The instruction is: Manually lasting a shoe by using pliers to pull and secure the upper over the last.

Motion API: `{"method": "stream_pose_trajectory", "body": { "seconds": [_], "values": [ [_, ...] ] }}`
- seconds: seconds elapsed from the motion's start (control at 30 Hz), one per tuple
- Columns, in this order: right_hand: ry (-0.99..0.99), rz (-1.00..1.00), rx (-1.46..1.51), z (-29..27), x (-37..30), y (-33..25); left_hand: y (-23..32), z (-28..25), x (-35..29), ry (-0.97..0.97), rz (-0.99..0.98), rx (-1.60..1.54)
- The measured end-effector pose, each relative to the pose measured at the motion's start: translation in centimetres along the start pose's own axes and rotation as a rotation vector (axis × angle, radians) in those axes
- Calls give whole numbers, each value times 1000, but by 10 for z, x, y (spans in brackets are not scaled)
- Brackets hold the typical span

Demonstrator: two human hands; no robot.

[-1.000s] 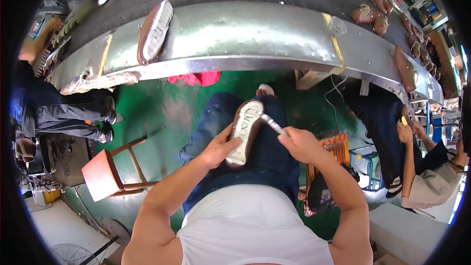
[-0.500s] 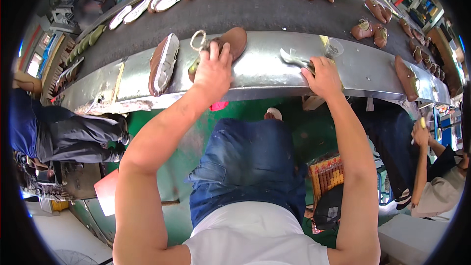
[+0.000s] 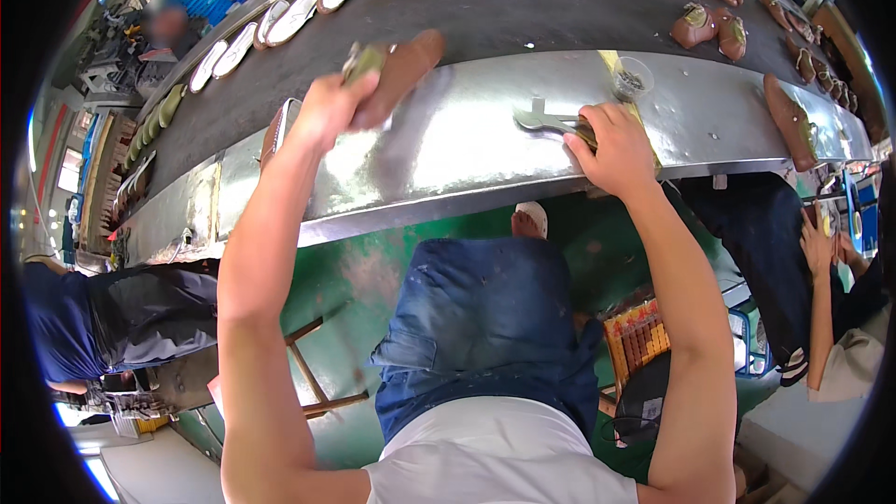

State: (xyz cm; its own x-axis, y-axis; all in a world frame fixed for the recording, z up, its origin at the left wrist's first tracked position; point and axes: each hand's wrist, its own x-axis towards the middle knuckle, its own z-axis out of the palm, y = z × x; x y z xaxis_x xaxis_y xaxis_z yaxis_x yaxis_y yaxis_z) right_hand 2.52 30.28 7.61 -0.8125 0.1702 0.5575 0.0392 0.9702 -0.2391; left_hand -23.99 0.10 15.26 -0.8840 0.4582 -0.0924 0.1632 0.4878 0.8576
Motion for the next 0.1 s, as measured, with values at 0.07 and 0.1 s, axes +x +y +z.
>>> {"method": "stream_pose_trajectory", "body": {
  "seconds": [0.07,0.1],
  "values": [
    [-22,23,12,2,1,0,25,11,51,72,-47,145],
    [-29,29,31,5,2,-2,22,16,79,145,-25,261]
  ]
}}
